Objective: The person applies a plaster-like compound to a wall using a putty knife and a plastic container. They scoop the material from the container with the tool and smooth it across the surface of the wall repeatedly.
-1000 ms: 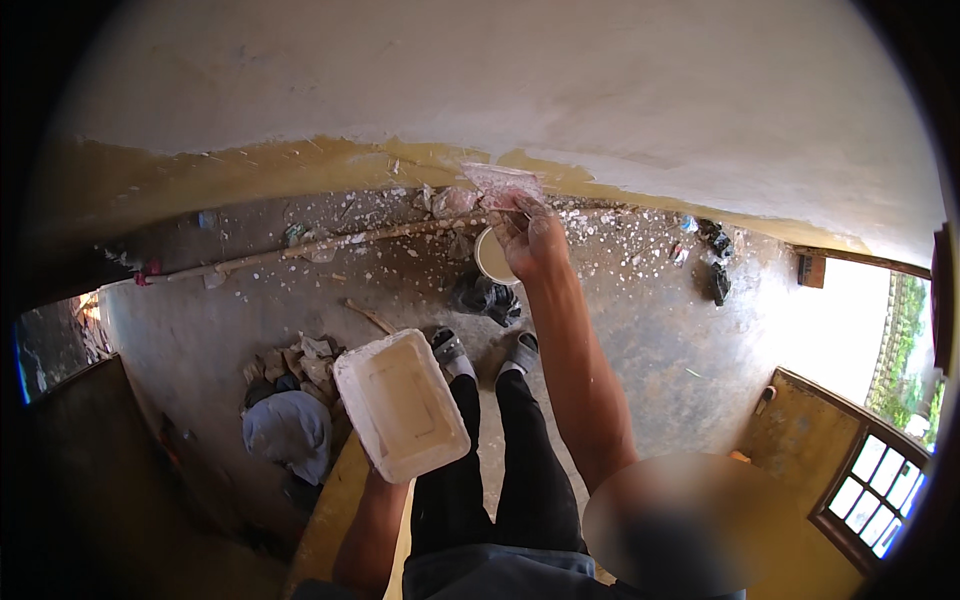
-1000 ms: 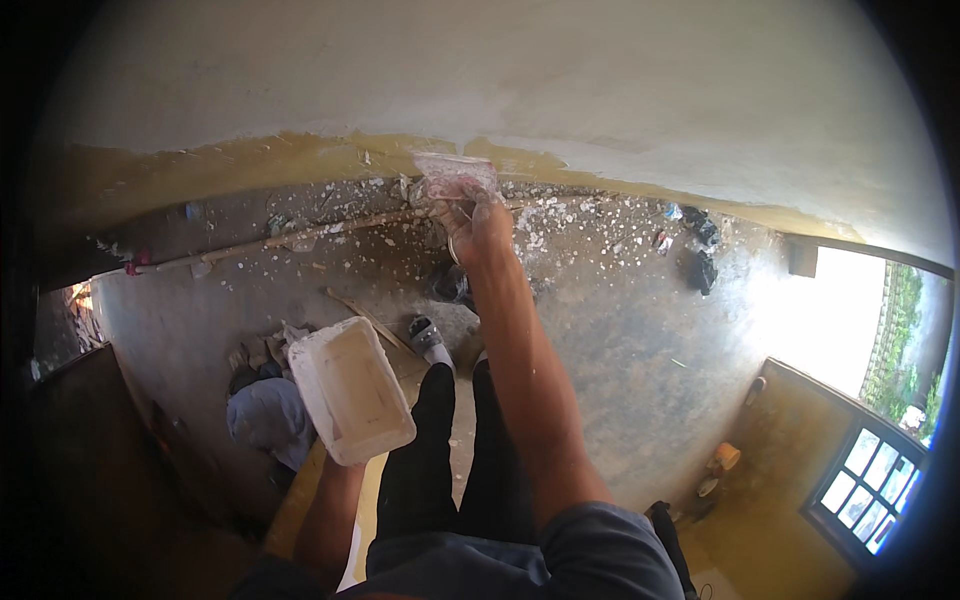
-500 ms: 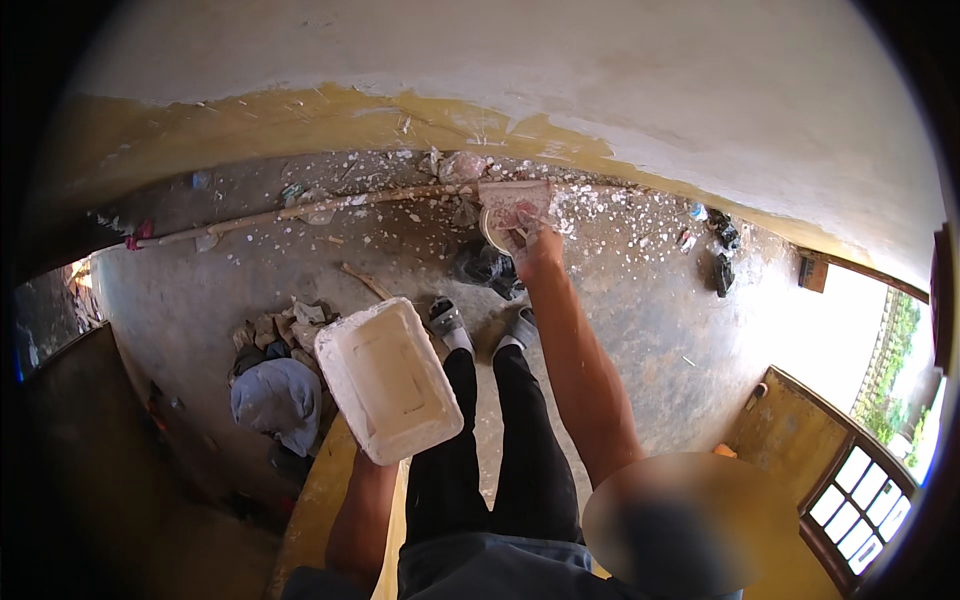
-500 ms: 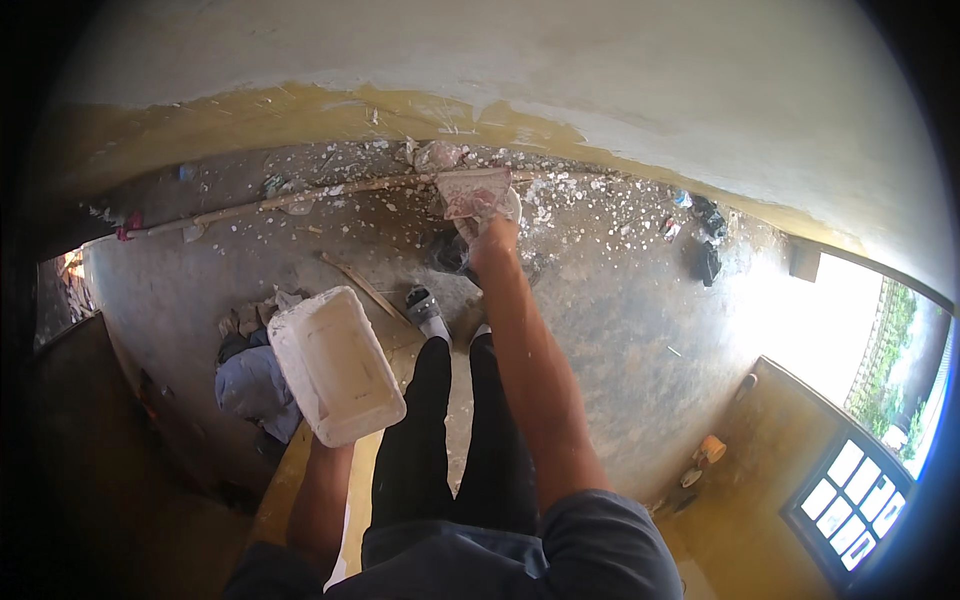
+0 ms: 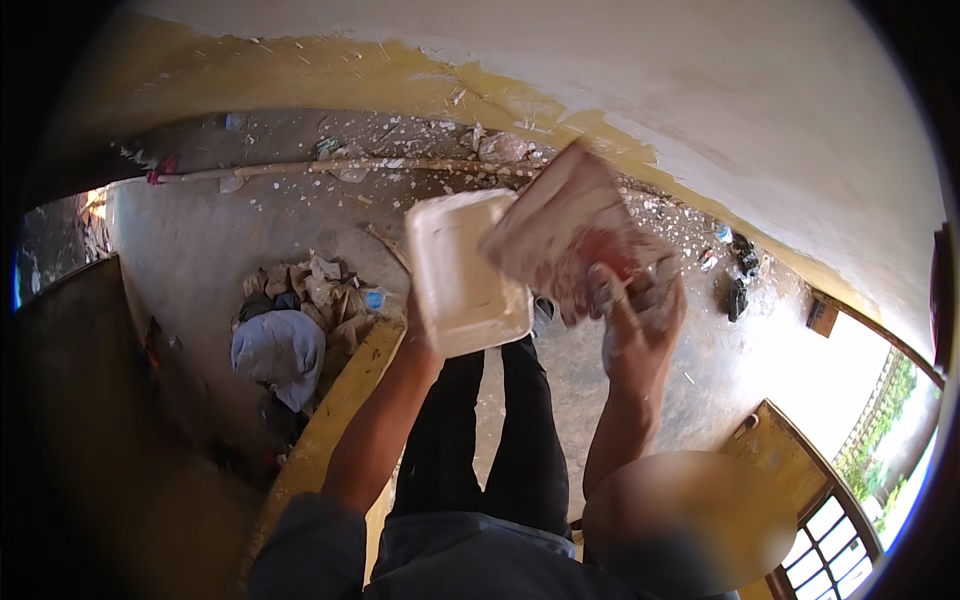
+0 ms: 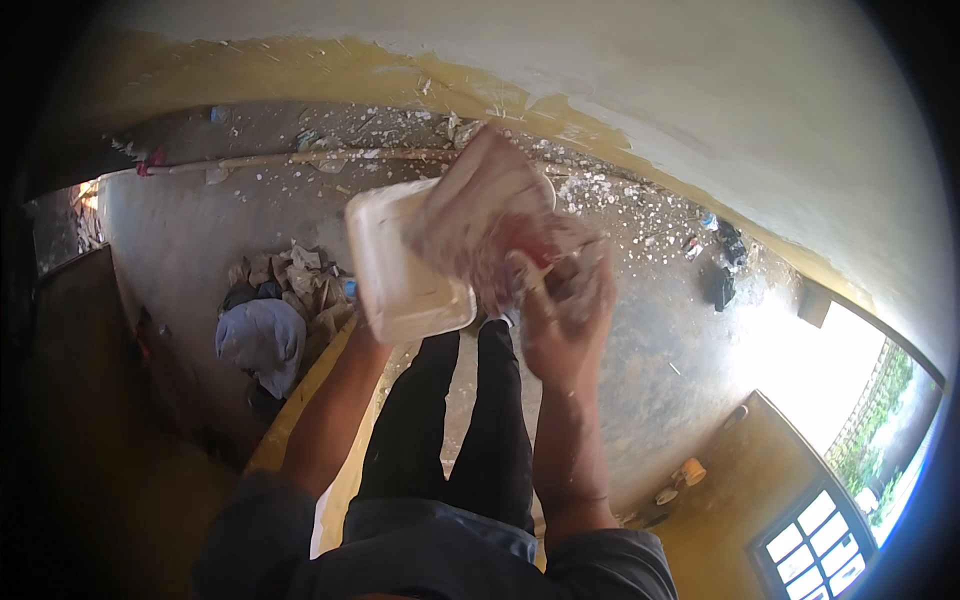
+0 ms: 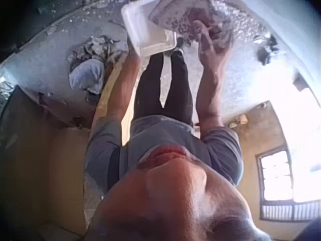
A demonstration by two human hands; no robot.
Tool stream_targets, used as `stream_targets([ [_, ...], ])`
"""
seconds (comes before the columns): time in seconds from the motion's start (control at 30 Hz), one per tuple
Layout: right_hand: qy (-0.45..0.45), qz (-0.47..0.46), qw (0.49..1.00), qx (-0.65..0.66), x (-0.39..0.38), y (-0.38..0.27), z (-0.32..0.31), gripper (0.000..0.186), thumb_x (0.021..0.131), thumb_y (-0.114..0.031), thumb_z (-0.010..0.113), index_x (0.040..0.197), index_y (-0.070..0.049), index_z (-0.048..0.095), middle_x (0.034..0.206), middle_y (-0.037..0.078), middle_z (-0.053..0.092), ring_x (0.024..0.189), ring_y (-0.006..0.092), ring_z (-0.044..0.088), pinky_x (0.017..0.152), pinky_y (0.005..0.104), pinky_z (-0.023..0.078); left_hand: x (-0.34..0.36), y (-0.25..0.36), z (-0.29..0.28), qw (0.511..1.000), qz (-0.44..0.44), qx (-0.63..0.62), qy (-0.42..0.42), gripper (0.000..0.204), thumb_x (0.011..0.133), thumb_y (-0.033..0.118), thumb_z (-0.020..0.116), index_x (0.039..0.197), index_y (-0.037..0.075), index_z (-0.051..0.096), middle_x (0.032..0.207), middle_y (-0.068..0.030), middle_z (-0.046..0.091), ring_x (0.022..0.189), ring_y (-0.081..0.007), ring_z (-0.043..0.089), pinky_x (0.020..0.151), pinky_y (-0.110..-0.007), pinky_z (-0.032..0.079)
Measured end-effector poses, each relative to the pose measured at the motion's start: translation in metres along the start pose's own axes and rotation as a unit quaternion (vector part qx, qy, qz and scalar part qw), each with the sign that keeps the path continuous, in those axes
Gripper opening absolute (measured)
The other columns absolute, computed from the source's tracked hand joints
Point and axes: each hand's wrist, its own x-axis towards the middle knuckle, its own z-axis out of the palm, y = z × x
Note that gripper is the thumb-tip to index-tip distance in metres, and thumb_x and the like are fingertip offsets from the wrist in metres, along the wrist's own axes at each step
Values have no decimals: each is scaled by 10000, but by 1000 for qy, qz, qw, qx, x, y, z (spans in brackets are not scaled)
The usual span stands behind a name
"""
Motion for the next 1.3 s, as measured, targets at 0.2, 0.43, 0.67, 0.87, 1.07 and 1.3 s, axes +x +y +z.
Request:
stream_targets([
  [0.2, -7, -101, 886, -452, -3, 19, -10, 271, 828, -33, 635, 1064, 53, 532, 767, 180, 654, 666, 304, 667, 587, 363, 515, 54, -22, 18, 996, -80, -22, 43, 590, 924, 454, 549, 1376, 89, 447, 1323, -80, 541, 1197, -248, 538, 1025, -426, 441],
  [0.43, 15, -35, 877, -479, -4, 23, -22, 393, 785, -48, 636, 1164, 10, 548, 773, 240, 632, 711, 387, 665, 606, 431, 530, 80, -69, 29, 992, -118, 34, 39, 543, 946, 367, 548, 1391, 82, 423, 1329, -106, 528, 1202, -246, 533, 1022, -408, 451],
  [0.67, -29, -157, 900, -406, -7, 15, -54, 378, 761, -50, 647, 1123, 33, 574, 849, 225, 654, 712, 405, 659, 607, 414, 531, 84, -103, 22, 981, -148, -127, 19, 518, 985, 358, 483, 1395, 51, 400, 1331, -155, 514, 1200, -264, 531, 1016, -413, 462],
  [0.87, 117, -189, 858, -463, -3, 22, -101, 277, 800, -92, 648, 1012, 60, 557, 769, 222, 647, 674, 409, 639, 603, 431, 507, 87, -124, 67, 984, -164, -69, 15, 536, 984, 393, 437, 1410, 72, 387, 1357, -183, 471, 1207, -319, 508, 1052, -471, 416],
  [1.07, 67, -113, 908, -398, -1, 26, -107, 301, 819, -83, 622, 1078, 60, 566, 829, 232, 654, 769, 384, 650, 676, 417, 503, 86, -142, 61, 985, -171, 22, 12, 639, 944, 523, 465, 1406, 86, 404, 1319, -147, 534, 1186, -290, 553, 1002, -450, 472],
  [1.3, 29, 74, 995, -52, 16, 50, -146, 194, 882, -83, 603, 1026, 46, 623, 853, 105, 678, 744, 184, 632, 667, 321, 496, 76, -134, 45, 987, -134, 47, 71, 565, 959, 456, 464, 1380, 79, 440, 1282, -135, 565, 1137, -300, 584, 954, -453, 506],
])
